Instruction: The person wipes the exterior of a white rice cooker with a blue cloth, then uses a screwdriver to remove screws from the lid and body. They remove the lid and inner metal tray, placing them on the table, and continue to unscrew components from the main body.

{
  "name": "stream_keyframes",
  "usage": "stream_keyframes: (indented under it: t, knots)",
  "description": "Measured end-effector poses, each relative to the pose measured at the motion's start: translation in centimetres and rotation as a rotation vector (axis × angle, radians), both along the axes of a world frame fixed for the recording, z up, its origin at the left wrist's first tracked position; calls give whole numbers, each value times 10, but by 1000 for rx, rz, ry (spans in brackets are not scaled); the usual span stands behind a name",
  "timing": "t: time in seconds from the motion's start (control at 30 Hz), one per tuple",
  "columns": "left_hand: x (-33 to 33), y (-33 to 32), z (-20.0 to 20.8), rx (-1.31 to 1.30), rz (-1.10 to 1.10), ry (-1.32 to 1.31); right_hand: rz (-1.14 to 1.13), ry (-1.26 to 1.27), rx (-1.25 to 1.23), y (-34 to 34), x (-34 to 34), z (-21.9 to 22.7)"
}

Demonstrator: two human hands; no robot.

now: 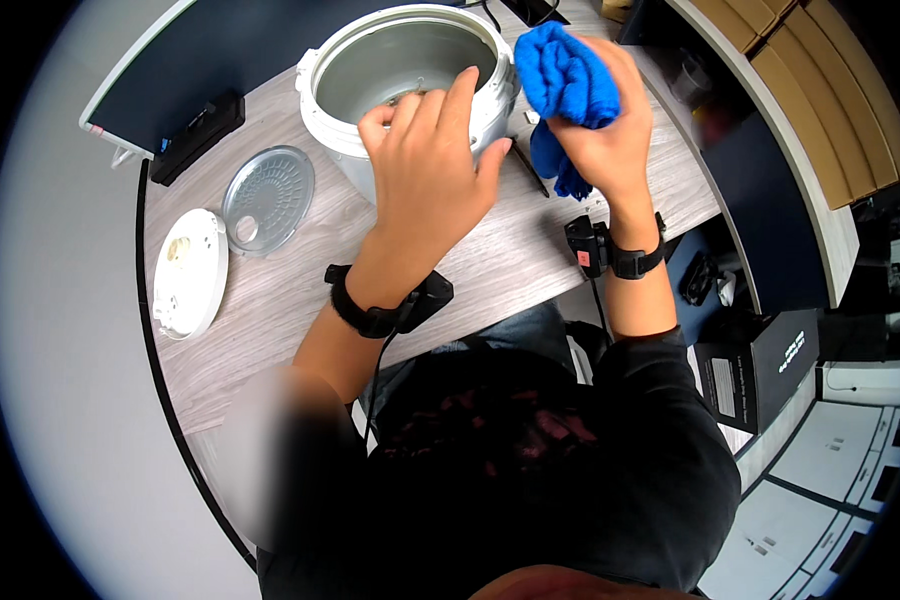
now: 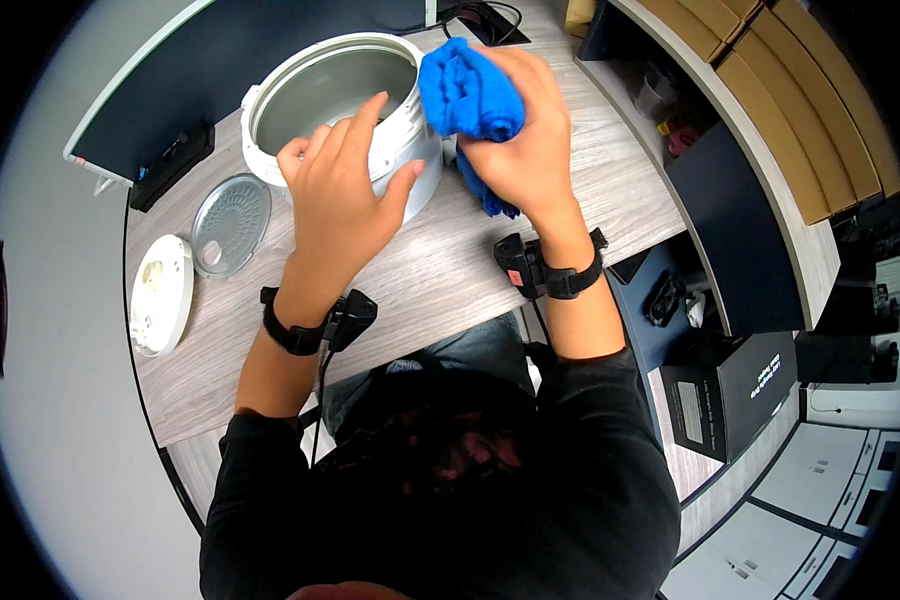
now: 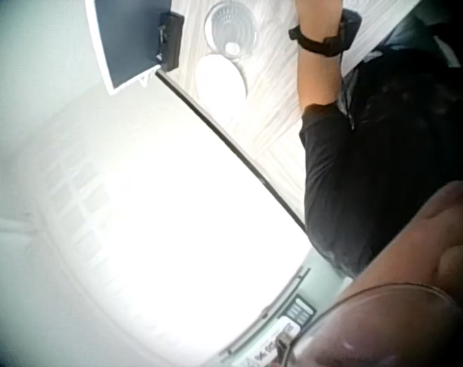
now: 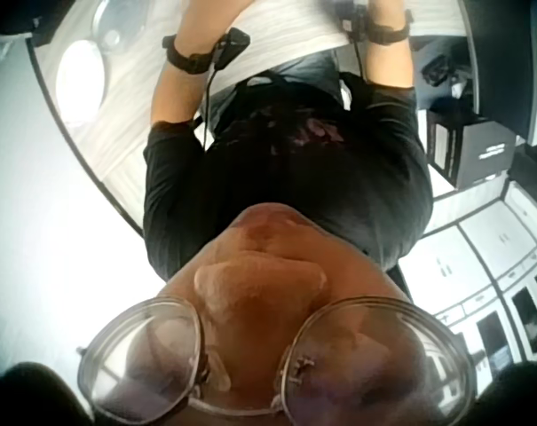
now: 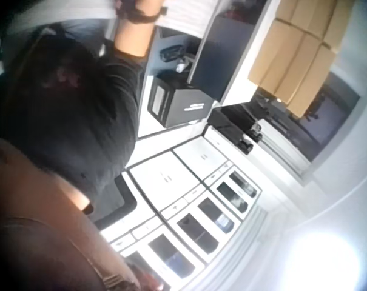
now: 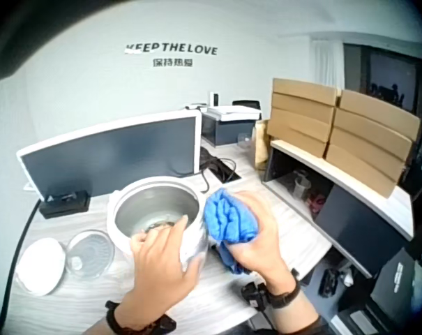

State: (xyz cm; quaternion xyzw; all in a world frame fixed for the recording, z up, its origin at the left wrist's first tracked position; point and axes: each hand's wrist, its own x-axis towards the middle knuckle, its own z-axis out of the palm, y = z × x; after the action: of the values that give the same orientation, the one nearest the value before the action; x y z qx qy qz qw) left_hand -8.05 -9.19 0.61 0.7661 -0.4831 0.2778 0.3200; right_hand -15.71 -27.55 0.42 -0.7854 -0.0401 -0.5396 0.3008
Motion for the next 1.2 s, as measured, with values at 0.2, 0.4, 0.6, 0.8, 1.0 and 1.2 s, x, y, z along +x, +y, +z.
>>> stream_keyframes:
  t: [0.2,0.4,0.6,0.8,1.0,1.2]
  knots:
    - [14,27,3,17,-68,17,56,60,28,10,7,-1]
    - [34,81,17,84,-194,80,143,69,94,19,17,4]
    - [50,121,26,127,-164,178,174,96,-41,38,24,9]
    - [41,121,37,133,-181,180,138,144,-227,58,22,4]
    - [24,83,19,151,-64,43,120,229,-284,68,17,7]
    - [39,81,8,61,-52,-53,172,143,-345,87,14,10]
